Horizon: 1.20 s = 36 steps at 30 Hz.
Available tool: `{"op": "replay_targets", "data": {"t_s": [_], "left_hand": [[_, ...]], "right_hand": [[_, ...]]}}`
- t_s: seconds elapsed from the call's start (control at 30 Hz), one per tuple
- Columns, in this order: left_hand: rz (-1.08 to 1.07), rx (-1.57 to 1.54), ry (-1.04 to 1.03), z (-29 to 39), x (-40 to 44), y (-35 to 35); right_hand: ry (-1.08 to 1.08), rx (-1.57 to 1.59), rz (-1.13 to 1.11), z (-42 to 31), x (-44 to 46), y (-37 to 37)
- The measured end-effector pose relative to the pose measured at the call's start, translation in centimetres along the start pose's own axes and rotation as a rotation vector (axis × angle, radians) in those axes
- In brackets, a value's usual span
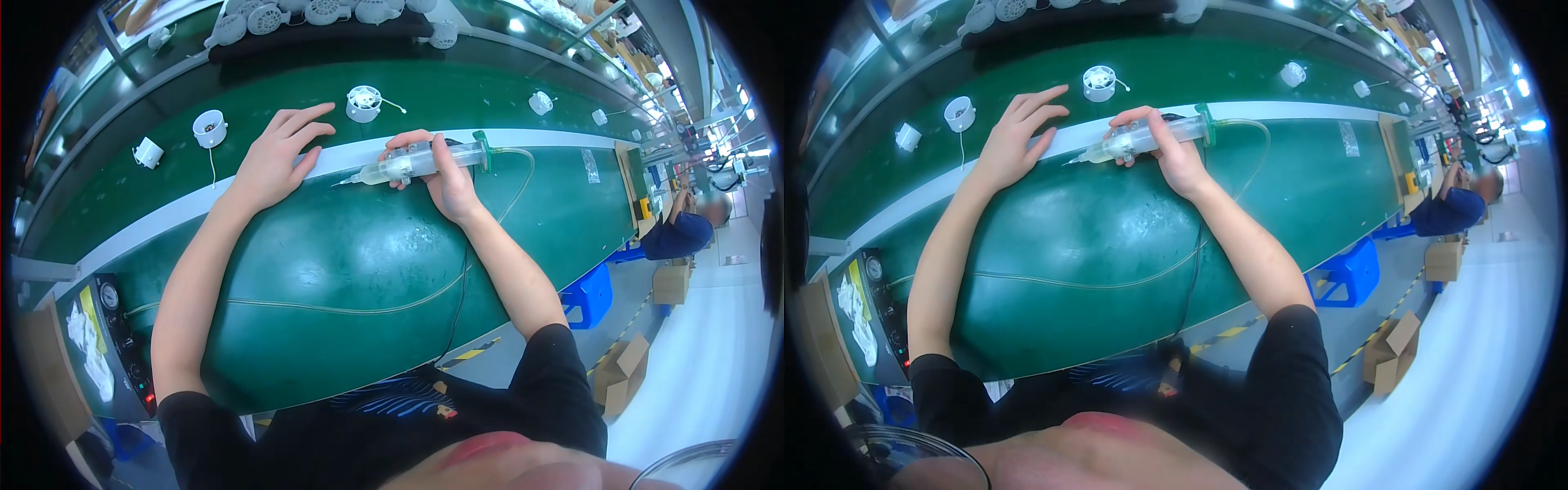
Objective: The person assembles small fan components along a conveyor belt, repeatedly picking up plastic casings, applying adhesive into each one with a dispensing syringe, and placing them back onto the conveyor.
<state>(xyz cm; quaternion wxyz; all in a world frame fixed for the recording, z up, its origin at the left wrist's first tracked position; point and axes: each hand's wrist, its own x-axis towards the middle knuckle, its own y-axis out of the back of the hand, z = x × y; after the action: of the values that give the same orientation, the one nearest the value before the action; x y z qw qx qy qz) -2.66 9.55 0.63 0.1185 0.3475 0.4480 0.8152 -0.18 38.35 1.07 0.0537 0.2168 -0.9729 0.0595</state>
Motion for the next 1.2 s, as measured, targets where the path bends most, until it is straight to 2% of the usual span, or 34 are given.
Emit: {"op": "replay_targets", "data": {"t_s": [0.37, 0.5, 0.6, 0.77, 0.87, 1.0, 1.03, 1.13, 1.2], "left_hand": [[-0.007, 0.058, -0.035, 0.5, 0.2, -0.2], [0.069, 0.131, -0.055, 0.4, 0.0, -0.3], [0.002, 0.037, 0.21, 0.7, 0.0, 0.1], [0.111, 0.063, 0.274, -1.2, 0.0, -0.6], [0.245, -0.032, 0.21, -2.1, -0.1, -0.8], [0.28, -0.23, 0.182, -2.0, -0.2, -0.9], [0.274, -0.223, 0.2, -1.8, -0.3, -0.7], [0.156, -0.411, 0.088, -1.2, -0.4, 0.1], [0.075, -0.414, 0.062, -0.9, -0.6, 0.3]], "right_hand": [[-0.002, 0.003, -0.021, 0.1, -0.2, 0.3], [0.0, -0.01, -0.013, 0.2, -0.2, 0.2], [0.005, -0.012, -0.018, 0.2, -0.1, 0.3], [0.004, 0.006, -0.022, 0.2, -0.2, 0.3], [-0.023, 0.018, -0.001, -0.1, -0.3, 0.2], [0.015, 0.063, 0.044, 0.4, -0.3, 0.2], [0.004, 0.076, 0.034, 0.5, -0.3, 0.2], [0.152, 0.053, 0.113, 0.6, 0.0, 0.0], [0.148, 0.046, 0.113, 0.6, 0.0, -0.2]]}}
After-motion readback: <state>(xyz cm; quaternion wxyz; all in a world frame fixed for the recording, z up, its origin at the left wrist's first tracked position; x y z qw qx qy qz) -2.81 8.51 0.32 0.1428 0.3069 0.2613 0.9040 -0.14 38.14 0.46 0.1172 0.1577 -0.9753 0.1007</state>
